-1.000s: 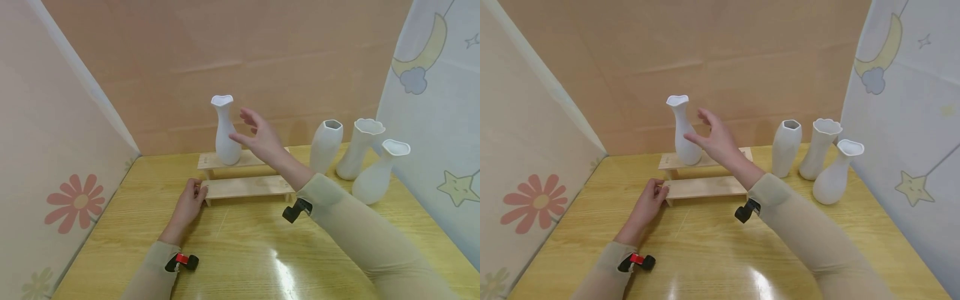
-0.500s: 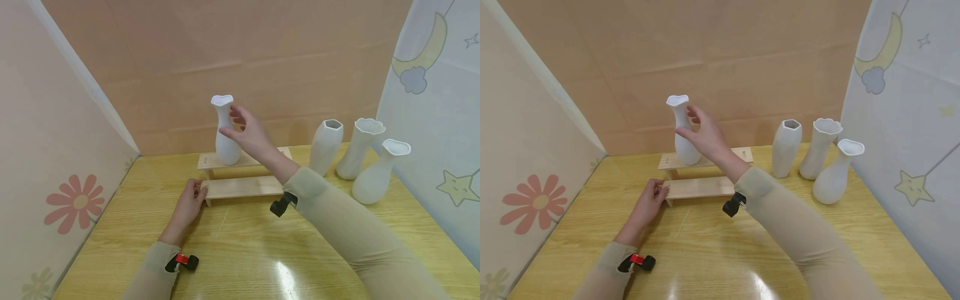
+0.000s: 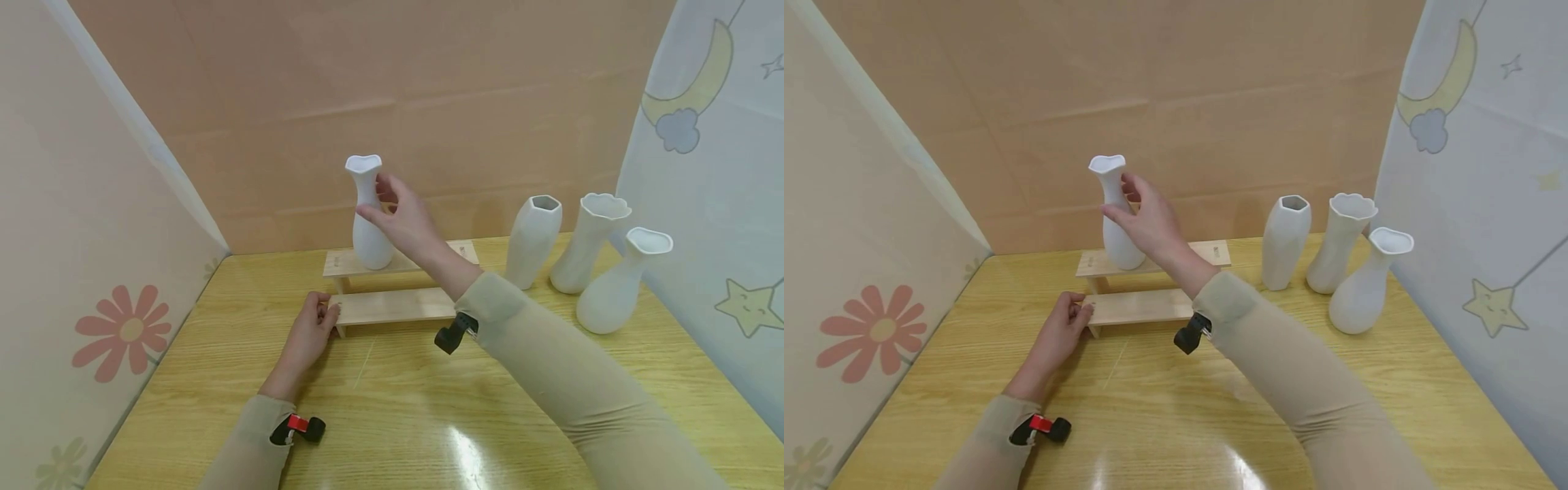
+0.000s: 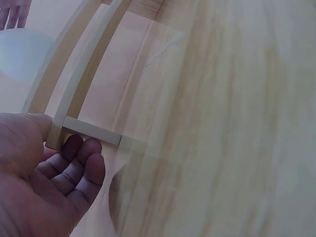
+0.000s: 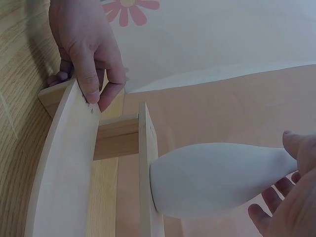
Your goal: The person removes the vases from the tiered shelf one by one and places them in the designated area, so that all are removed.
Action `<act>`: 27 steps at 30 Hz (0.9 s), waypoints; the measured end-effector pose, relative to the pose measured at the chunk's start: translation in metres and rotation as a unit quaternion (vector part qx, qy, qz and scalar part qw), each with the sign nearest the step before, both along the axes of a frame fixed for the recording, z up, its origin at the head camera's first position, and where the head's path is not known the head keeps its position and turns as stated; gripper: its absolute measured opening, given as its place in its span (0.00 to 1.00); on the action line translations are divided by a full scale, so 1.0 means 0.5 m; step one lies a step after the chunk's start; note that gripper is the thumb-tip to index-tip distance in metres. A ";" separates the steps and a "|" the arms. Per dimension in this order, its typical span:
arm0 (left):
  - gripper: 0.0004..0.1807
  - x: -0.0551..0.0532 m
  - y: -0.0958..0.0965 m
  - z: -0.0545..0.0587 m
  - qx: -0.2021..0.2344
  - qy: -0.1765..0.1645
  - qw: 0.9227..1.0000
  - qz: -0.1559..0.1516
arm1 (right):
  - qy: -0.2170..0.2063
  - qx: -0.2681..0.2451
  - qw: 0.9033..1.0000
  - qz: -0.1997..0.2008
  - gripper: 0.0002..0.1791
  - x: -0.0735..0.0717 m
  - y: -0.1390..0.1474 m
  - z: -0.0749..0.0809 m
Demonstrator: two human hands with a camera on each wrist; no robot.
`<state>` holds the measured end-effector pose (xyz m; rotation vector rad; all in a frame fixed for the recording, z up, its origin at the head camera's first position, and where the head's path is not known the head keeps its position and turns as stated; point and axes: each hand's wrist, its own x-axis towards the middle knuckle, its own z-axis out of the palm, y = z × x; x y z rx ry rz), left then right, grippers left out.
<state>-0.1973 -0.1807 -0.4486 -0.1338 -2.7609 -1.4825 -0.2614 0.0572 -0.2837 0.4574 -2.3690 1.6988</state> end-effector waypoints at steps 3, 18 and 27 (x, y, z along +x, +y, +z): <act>0.19 0.002 0.000 0.002 -0.002 0.001 1.000 0.002 | 0.004 -0.004 1.000 0.000 0.34 0.000 -0.004 0.001; 0.19 0.000 -0.002 -0.002 0.002 -0.002 1.000 -0.002 | 0.011 -0.010 1.000 -0.003 0.29 -0.005 -0.011 -0.005; 0.20 -0.002 -0.003 -0.005 -0.003 -0.002 1.000 -0.003 | 0.020 -0.019 1.000 -0.013 0.23 -0.010 -0.014 -0.009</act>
